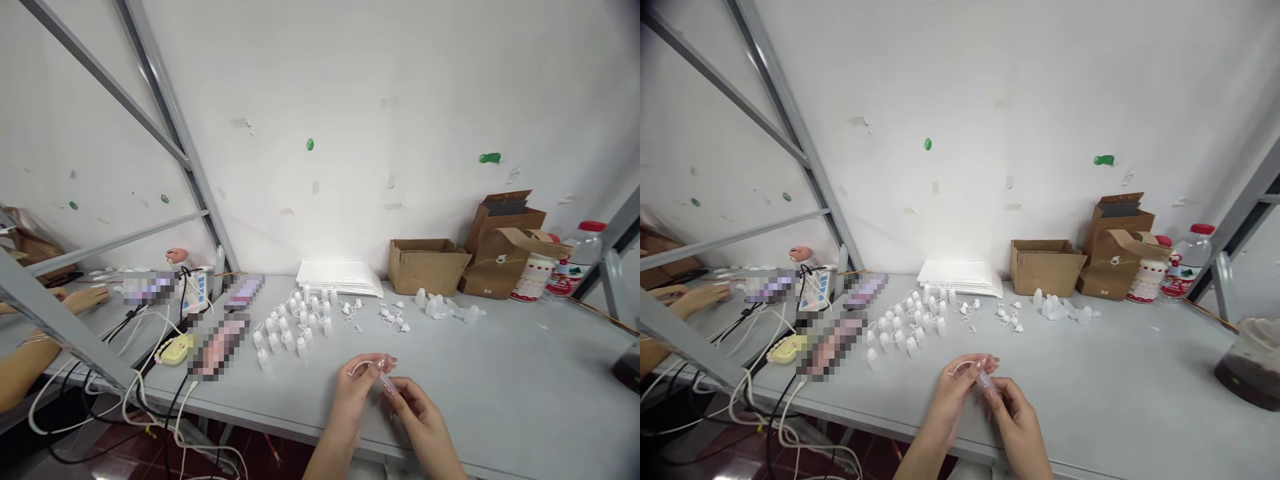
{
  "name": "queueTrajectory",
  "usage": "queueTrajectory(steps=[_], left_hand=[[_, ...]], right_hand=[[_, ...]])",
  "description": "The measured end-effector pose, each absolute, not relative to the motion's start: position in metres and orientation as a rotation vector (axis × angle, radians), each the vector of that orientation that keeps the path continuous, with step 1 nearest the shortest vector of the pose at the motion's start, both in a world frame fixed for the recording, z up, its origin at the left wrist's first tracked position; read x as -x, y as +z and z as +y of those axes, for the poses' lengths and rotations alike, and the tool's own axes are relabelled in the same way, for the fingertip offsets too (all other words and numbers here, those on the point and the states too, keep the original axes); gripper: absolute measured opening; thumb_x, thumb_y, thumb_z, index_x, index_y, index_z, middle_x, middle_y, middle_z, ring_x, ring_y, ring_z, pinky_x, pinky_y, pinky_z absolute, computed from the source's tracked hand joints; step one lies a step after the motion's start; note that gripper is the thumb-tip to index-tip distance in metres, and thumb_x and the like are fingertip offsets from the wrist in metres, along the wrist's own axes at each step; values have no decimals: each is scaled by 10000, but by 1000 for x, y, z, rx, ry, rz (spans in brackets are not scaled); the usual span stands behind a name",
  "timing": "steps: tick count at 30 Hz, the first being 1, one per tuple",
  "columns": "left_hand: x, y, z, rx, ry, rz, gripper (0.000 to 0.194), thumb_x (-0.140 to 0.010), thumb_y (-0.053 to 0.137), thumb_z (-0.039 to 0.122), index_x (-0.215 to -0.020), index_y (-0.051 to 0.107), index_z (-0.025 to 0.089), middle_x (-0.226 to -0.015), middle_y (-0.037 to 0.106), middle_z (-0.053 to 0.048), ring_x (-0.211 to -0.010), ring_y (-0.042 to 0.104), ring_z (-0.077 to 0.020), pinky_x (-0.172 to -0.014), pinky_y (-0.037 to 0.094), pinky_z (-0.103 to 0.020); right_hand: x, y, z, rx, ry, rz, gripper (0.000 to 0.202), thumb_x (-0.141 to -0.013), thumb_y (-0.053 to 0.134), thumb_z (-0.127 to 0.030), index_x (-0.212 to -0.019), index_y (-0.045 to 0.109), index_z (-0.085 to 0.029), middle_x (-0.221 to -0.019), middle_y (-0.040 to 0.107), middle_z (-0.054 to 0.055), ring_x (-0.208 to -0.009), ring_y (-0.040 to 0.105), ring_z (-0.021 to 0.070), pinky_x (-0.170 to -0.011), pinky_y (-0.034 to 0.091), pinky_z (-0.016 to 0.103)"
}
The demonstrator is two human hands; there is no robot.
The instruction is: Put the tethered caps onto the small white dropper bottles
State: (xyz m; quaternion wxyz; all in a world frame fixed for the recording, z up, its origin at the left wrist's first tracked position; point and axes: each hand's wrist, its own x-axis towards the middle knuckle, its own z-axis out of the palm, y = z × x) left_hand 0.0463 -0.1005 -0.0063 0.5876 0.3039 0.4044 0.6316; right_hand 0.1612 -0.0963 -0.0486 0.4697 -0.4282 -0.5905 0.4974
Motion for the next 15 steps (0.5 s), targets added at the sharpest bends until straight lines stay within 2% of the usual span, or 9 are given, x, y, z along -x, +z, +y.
queueTrajectory(steps=[6,11,15], left_hand=[[-49,-7,-103,-610,1532,878,218,-635,708,327,-712,656,129,-841,720,-140,-851,637,-249,-798,440,-358],[-48,-5,-102,-553,1467,848,256,-566,753,312,-693,676,103,-862,714,-159,-855,638,-265,-815,439,-365],[-49,-7,-101,-585,1481,862,234,-587,739,286,-713,688,95,-880,711,-159,-870,634,-273,-837,434,-380]], right_hand=[[-161,-46,-96,1029,1232,-1454,323,-786,495,-483,-777,619,-185,-630,606,21,-574,536,162,-575,458,255],[-161,-48,-96,1053,1239,-1418,319,-754,539,-485,-789,625,-180,-628,604,24,-565,532,165,-559,458,259],[-162,-53,-95,1095,1191,-1423,280,-712,600,-451,-800,622,-186,-673,612,23,-619,543,172,-600,459,261]])
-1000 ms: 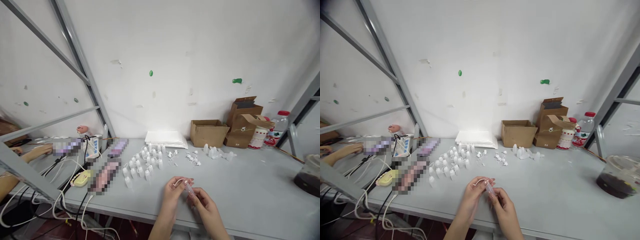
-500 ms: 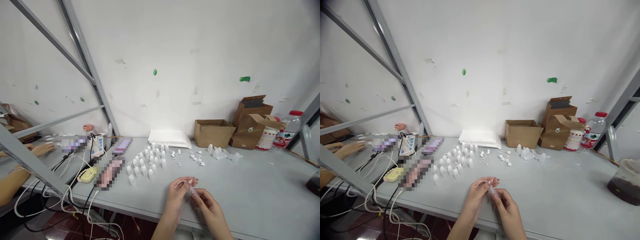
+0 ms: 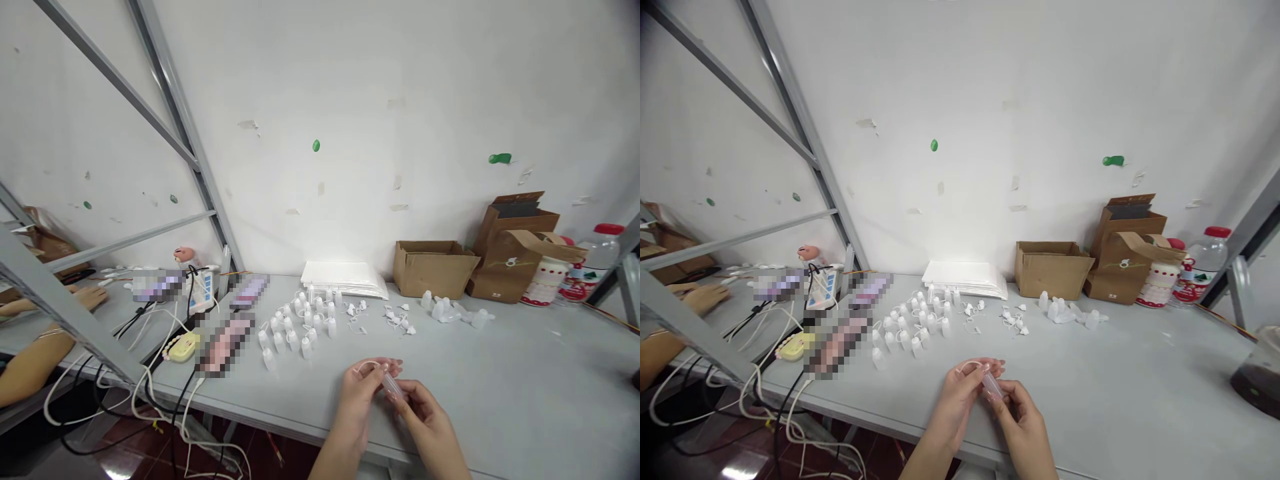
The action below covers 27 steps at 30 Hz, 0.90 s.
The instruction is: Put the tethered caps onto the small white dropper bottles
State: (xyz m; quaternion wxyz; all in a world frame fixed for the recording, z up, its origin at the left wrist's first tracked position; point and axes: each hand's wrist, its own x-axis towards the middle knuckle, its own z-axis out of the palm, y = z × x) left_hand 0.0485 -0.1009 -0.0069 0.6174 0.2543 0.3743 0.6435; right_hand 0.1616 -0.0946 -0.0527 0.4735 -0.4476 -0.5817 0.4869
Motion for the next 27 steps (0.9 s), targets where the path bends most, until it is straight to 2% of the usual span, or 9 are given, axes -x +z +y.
queueTrajectory(steps=[7,16,20,25,27], left_hand=[[-52,-8,-103,-687,1476,881,221,-661,680,303,-756,689,103,-935,702,-150,-922,614,-259,-871,416,-361],[-53,-1,-106,-782,1379,862,258,-700,631,332,-822,693,113,-963,695,-144,-920,608,-272,-787,442,-343],[-53,2,-104,-778,1396,910,245,-670,656,341,-749,703,114,-924,706,-146,-946,598,-288,-797,437,-345],[-53,0,-99,-680,1534,990,192,-616,700,330,-616,666,140,-831,725,-113,-926,613,-286,-763,438,-327],[-54,-3,-99,-671,1539,981,185,-619,700,316,-627,664,135,-822,725,-114,-923,615,-276,-759,436,-314]], right_hand=[[-161,-54,-94,1114,1209,-1365,277,-659,655,-433,-785,630,-188,-706,637,37,-668,566,195,-637,463,282],[-166,-37,-95,962,1405,-1268,314,-670,642,-479,-675,643,-165,-547,578,13,-508,505,149,-509,433,257],[-165,-36,-92,951,1431,-1317,359,-698,595,-513,-636,635,-161,-521,563,13,-487,495,146,-511,432,266],[-161,-41,-90,1011,1328,-1303,341,-659,645,-479,-845,659,-193,-682,645,38,-625,571,191,-624,480,293],[-160,-42,-92,1010,1316,-1306,316,-649,662,-456,-832,659,-198,-693,649,37,-636,576,192,-627,483,284]])
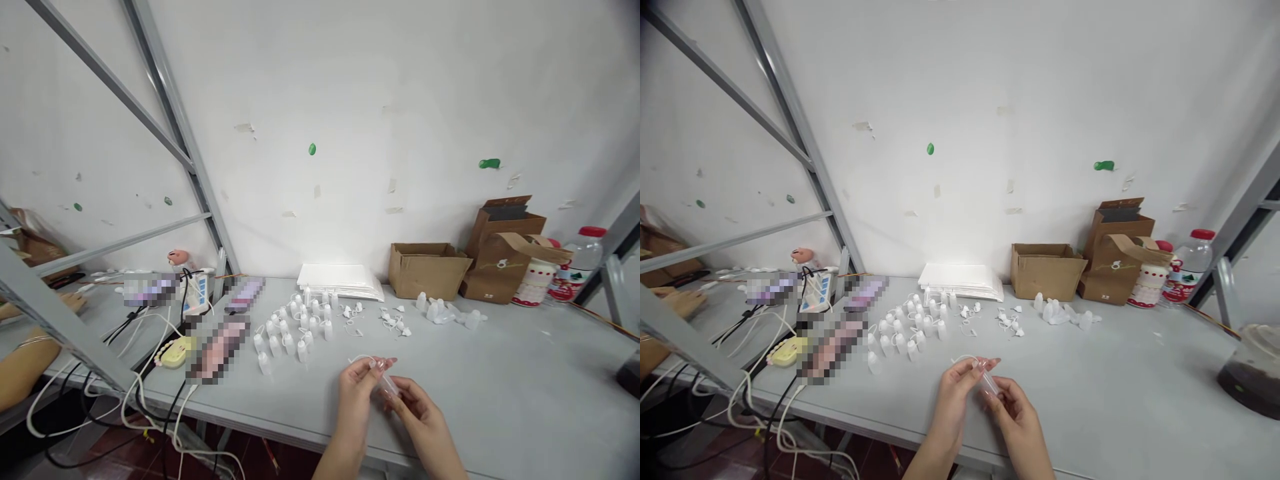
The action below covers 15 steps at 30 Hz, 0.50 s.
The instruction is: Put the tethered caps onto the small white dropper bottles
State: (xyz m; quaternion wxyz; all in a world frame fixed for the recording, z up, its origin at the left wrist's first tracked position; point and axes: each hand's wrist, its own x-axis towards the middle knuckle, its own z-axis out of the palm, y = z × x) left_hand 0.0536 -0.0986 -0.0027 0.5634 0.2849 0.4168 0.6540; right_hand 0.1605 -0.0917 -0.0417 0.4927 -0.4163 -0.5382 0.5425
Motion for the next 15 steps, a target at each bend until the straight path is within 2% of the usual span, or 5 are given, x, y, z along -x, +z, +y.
queueTrajectory(steps=[5,11,15], left_hand=[[-53,-6,-100,-713,1426,940,250,-680,642,361,-734,682,120,-935,705,-141,-827,632,-256,-668,446,-309],[-53,-4,-102,-726,1398,859,241,-657,665,342,-752,686,122,-927,708,-143,-903,617,-269,-740,439,-320],[-54,-5,-104,-722,1411,866,242,-654,670,347,-748,679,124,-908,710,-142,-912,613,-284,-738,441,-333]], right_hand=[[-162,-39,-94,1016,1329,-1283,295,-662,645,-473,-724,654,-184,-584,618,24,-569,559,182,-573,473,277],[-162,-33,-92,966,1425,-1227,336,-608,677,-501,-672,646,-172,-561,615,26,-544,549,178,-540,456,280],[-163,-34,-91,911,1476,-1250,319,-664,644,-486,-669,645,-166,-551,602,16,-522,519,153,-533,435,263]])
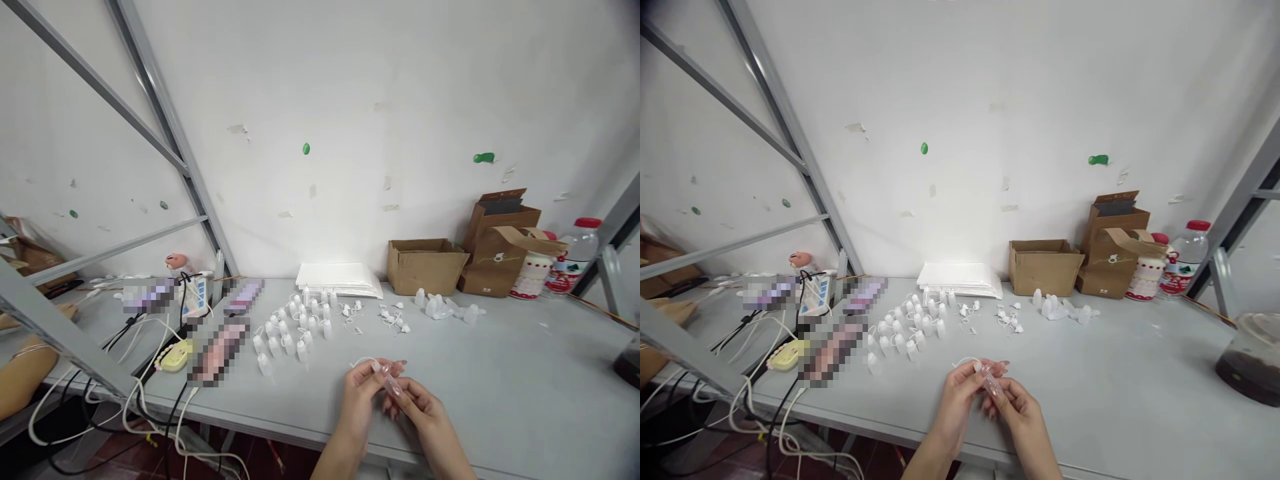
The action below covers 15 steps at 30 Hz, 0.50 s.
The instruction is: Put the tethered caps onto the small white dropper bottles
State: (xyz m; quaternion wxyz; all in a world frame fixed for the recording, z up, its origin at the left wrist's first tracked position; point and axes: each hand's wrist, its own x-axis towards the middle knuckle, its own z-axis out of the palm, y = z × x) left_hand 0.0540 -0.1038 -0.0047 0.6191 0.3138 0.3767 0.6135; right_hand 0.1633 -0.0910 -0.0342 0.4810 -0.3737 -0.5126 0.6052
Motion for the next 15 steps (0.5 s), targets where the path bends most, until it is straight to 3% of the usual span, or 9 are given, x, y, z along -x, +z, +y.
queueTrajectory(steps=[4,9,15], left_hand=[[-56,-7,-103,-711,1480,937,239,-649,670,363,-669,670,125,-837,721,-137,-857,618,-270,-762,426,-344],[-56,-5,-100,-711,1536,1035,287,-657,651,410,-650,689,126,-841,719,-125,-812,606,-243,-692,434,-308],[-59,-9,-102,-617,1472,991,311,-654,651,424,-671,681,114,-890,710,-141,-655,597,-191,-489,377,-247]], right_hand=[[-163,-39,-90,909,1461,-1298,353,-725,570,-507,-675,641,-165,-520,577,9,-507,504,153,-534,426,268],[-160,-42,-93,972,1353,-1311,317,-696,622,-462,-871,638,-199,-654,623,16,-612,552,178,-614,458,278],[-159,-46,-95,1010,1323,-1362,299,-724,581,-480,-749,619,-184,-611,604,18,-594,541,174,-584,442,266]])
